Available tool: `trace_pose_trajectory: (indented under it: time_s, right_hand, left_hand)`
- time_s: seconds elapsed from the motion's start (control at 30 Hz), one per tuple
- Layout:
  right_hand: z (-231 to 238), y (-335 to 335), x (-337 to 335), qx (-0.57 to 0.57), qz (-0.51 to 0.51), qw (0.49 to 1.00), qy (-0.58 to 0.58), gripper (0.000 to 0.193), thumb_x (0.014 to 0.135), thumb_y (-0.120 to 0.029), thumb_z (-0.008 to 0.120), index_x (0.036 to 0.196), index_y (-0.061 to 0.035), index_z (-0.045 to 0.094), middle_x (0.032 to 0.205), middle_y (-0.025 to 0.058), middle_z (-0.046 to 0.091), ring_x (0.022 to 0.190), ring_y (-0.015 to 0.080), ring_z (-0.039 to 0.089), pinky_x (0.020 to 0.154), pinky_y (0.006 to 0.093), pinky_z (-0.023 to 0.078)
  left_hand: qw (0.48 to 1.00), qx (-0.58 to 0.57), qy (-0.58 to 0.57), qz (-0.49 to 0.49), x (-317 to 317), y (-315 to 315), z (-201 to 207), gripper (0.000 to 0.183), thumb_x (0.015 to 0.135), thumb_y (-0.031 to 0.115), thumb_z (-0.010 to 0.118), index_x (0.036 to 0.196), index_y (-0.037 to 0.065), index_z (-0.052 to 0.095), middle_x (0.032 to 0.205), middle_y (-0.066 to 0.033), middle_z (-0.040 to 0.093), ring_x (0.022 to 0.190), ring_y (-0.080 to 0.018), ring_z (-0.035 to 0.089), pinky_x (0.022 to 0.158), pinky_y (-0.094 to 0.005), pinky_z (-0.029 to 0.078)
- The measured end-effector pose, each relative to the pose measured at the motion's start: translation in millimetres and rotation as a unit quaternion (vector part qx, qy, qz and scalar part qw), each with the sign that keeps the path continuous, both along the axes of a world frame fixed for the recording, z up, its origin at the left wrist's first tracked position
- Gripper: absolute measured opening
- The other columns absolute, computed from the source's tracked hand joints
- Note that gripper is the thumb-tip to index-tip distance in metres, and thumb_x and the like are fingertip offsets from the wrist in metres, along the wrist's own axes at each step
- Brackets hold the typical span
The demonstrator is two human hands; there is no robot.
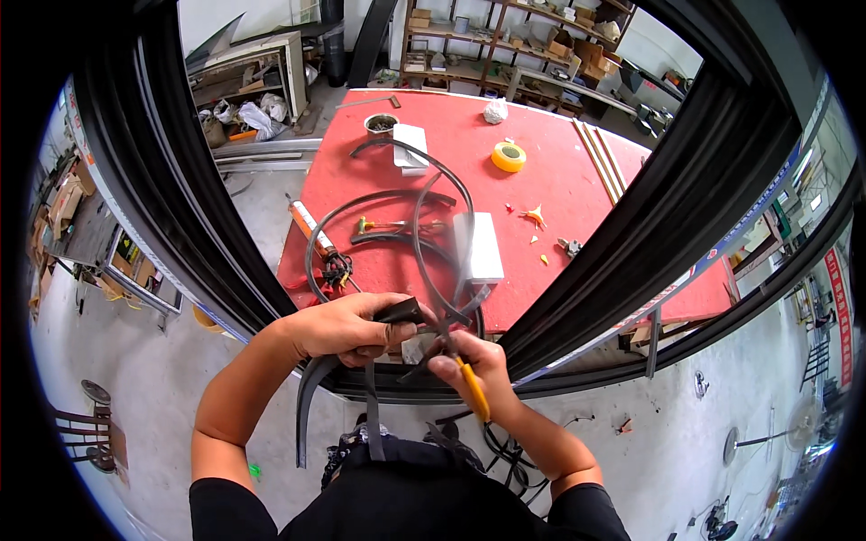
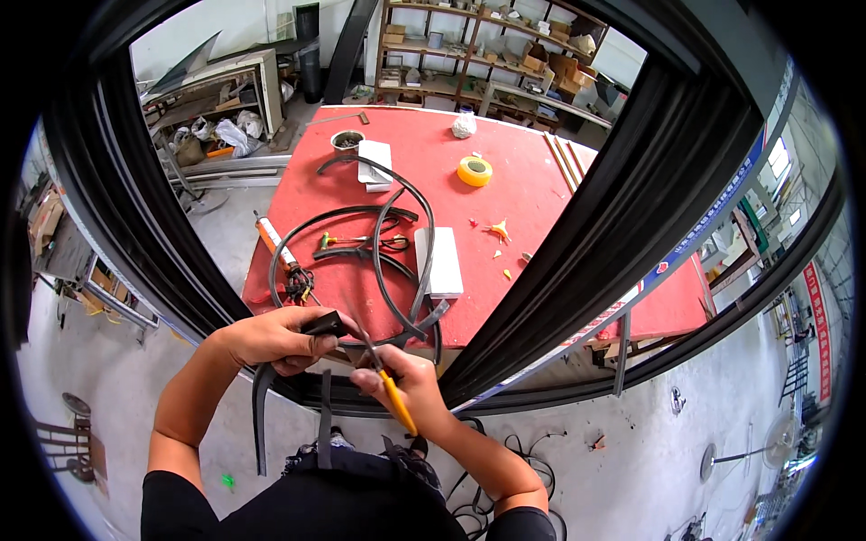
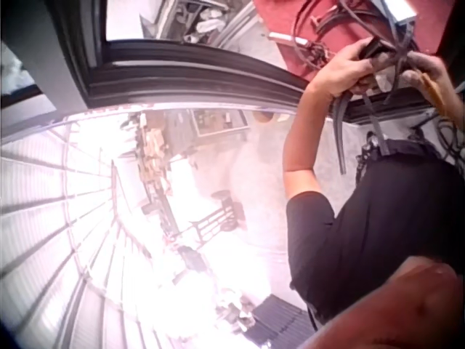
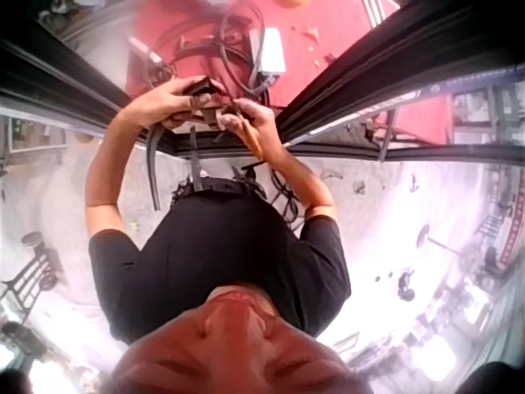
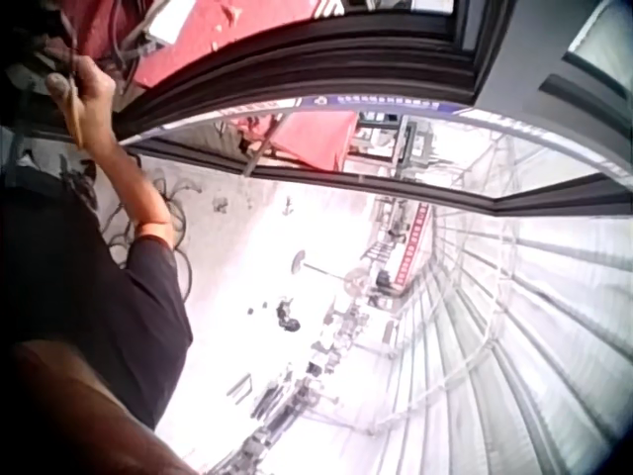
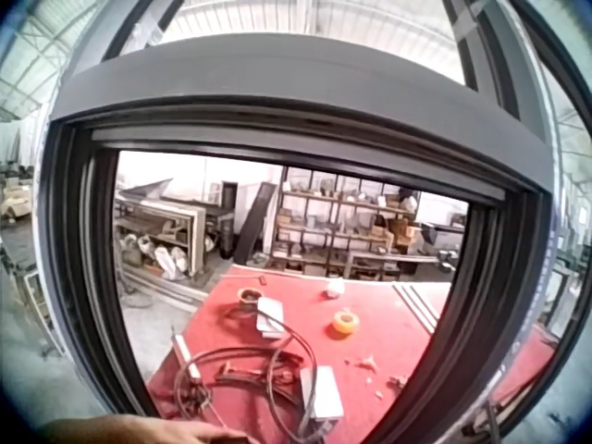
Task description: The person trims a length of rubber seal using shears and then presses it into the channel of a window frame by hand.
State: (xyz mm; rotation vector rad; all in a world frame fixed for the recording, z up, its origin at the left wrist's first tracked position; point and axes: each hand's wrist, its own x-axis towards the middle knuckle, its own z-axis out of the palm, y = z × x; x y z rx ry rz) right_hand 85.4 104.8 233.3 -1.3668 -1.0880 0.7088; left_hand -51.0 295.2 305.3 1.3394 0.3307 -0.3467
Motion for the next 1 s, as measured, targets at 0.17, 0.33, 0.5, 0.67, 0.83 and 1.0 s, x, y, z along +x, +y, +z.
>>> trace_pose_trajectory:
  time_s: [0.17, 0.33, 0.5, 0.67, 0.83, 1.0]
  right_hand:
    - [-10.9, -4.2, 14.3, -0.019, 0.029, 0.993, 0.115, 0.049, 0.087, -0.034, 0.075, 0.118, 0.0001, 0.058, 0.092, 0.0054, 0.059, 0.085, 0.011, 0.056, 0.077, 0.0258, 0.047]
    - [-6.8, -5.6, 8.2, -0.027, -0.008, 0.985, -0.172, 0.061, 0.081, -0.042, 0.077, 0.121, 0.0005, 0.057, 0.1, 0.0165, 0.061, 0.094, 0.0322, 0.061, 0.082, 0.0382, 0.049]
    - [-3.5, -8.2, 3.1, -0.039, -0.006, 0.982, -0.182, 0.061, 0.082, -0.042, 0.077, 0.122, -0.0001, 0.057, 0.101, 0.0167, 0.061, 0.093, 0.0319, 0.061, 0.081, 0.0378, 0.048]
    - [-9.2, -15.2, -1.5, -0.034, 0.072, 0.996, 0.046, 0.057, 0.085, -0.04, 0.076, 0.122, -0.0002, 0.059, 0.087, 0.0001, 0.049, 0.08, 0.0091, 0.046, 0.072, 0.0238, 0.041]
    - [-4.2, -17.8, -6.8, -0.028, 0.051, 0.997, 0.05, 0.056, 0.086, -0.044, 0.074, 0.118, 0.0002, 0.061, 0.084, -0.0013, 0.047, 0.075, 0.0069, 0.044, 0.067, 0.0226, 0.04]
    - [-4.0, -22.6, -6.8, -0.028, 0.024, 0.999, -0.019, 0.052, 0.087, -0.041, 0.075, 0.114, 0.0011, 0.062, 0.08, -0.0007, 0.048, 0.07, 0.0061, 0.044, 0.061, 0.0219, 0.039]
  left_hand:
    - [1.0, -0.015, -0.012, 0.004, -0.6, 1.6, -2.7, 0.048, 0.096, 0.035, 0.064, 0.133, 0.008, 0.051, 0.065, 0.0041, 0.04, 0.05, -0.0053, 0.035, 0.044, -0.0231, 0.026]
    - [0.999, -0.026, -0.011, 0.015, -2.0, -0.5, -5.0, 0.038, 0.097, 0.031, 0.063, 0.125, 0.008, 0.052, 0.066, 0.0044, 0.04, 0.051, -0.0044, 0.035, 0.043, -0.0219, 0.025]
    - [1.0, 0.013, -0.015, 0.011, -4.3, -4.7, -5.1, 0.038, 0.097, 0.03, 0.063, 0.127, 0.008, 0.053, 0.068, 0.0041, 0.043, 0.052, -0.0035, 0.037, 0.043, -0.021, 0.028]
    - [1.0, 0.003, -0.025, -0.009, -3.0, -7.9, -5.4, 0.045, 0.097, 0.032, 0.063, 0.133, 0.008, 0.052, 0.07, 0.0039, 0.045, 0.052, -0.0033, 0.038, 0.044, -0.0211, 0.028]
    - [1.0, 0.0, -0.023, -0.017, -1.3, -11.1, -2.5, 0.046, 0.097, 0.032, 0.063, 0.134, 0.008, 0.052, 0.071, 0.004, 0.047, 0.052, -0.0033, 0.038, 0.045, -0.0215, 0.029]
    - [0.999, 0.013, -0.027, -0.021, -1.6, -12.7, -3.3, 0.043, 0.098, 0.03, 0.062, 0.134, 0.008, 0.053, 0.072, 0.0036, 0.049, 0.052, -0.0034, 0.039, 0.045, -0.0213, 0.029]
